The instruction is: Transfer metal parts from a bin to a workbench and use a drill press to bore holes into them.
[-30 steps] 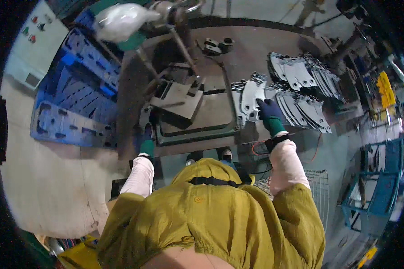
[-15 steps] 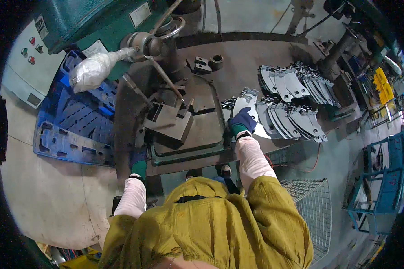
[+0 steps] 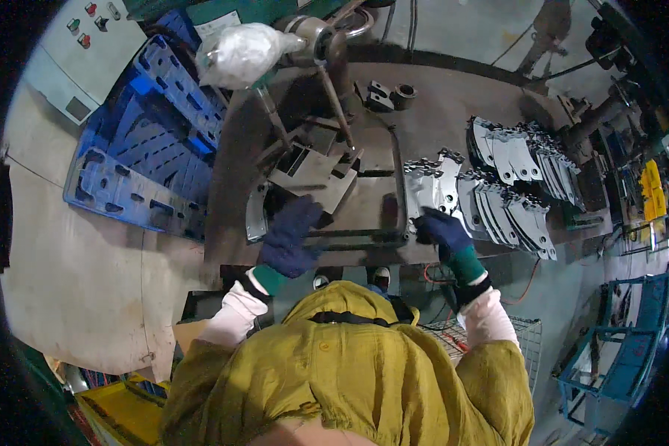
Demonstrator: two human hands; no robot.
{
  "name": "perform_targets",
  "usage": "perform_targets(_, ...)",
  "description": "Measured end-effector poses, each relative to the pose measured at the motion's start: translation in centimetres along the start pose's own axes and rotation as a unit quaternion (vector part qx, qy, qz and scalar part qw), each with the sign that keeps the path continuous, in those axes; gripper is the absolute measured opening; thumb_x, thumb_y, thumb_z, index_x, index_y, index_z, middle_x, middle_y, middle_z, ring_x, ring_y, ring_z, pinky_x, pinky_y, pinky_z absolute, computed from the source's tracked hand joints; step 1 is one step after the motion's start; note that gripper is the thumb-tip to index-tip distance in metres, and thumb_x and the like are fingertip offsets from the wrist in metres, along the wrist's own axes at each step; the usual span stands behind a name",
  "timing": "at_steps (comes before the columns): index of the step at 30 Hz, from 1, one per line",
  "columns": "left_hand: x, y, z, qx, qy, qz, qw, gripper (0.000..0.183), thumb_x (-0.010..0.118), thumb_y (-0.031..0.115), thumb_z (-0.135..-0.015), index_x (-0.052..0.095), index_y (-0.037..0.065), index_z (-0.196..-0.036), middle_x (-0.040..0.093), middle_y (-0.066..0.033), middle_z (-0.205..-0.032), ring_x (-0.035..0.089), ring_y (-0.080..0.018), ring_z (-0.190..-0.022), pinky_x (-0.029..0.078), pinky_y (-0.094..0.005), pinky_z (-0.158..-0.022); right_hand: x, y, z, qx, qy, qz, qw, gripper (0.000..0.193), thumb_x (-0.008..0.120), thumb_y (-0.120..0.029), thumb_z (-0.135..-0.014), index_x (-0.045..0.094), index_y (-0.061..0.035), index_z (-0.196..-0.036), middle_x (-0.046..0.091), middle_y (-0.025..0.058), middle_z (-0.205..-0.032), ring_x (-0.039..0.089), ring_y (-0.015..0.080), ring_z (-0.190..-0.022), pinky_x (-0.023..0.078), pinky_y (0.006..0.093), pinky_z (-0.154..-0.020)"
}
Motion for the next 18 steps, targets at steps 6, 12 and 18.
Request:
perform_targets(6,2.0,3.0,-3.0,0.036,-0.227,0.104,0.968,0.057,0.076,0.039,-0.077,0.063,0.008,-0.123,0.064,-0.0143,-0.120,0.060,-0.0321,-0.113,0.045,-0.0404,-0.099,12.3,-12.7,2.6,-0.179,-0.251,0.154,0.939,0.045,0.061,-0.005,-0.083,0.056,-0.0028,-0.128,0.065,0.0171,-0.110,0.067,0.0256,-0.090,0.053,0.0336,-0.084)
perform_targets(12,7.7,-8.3,4.9,-0.105,-0.280,0.237,0.924,0.050,0.074,0.040,-0.080,0.065,0.008,-0.117,0.070,-0.0136,-0.107,0.068,-0.0313,-0.094,0.053,-0.0386,-0.079,13.5,-14.3,-4.4,-0.154,-0.186,0.183,0.953,0.042,0.047,-0.025,-0.100,0.051,-0.0040,-0.136,0.061,0.0179,-0.127,0.063,0.0291,-0.111,0.048,0.0368,-0.097)
perform_targets(18,5.3,-13.7,8.5,-0.474,-0.066,0.471,0.741,0.041,0.067,0.035,-0.089,0.062,0.012,-0.122,0.067,-0.0050,-0.108,0.066,-0.0210,-0.088,0.053,-0.0351,-0.075,17.4,-27.5,-6.0,-0.079,-0.201,-0.389,0.896,0.058,0.042,-0.048,-0.100,0.054,-0.0022,-0.133,0.062,0.0194,-0.126,0.062,0.0333,-0.112,0.050,0.0450,-0.097)
Point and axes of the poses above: each hand's wrist, its own z-axis away from the middle knuckle, its own x-axis out of the palm, y = z × x, the point moved 10 cm from there along -z, towards the middle knuckle
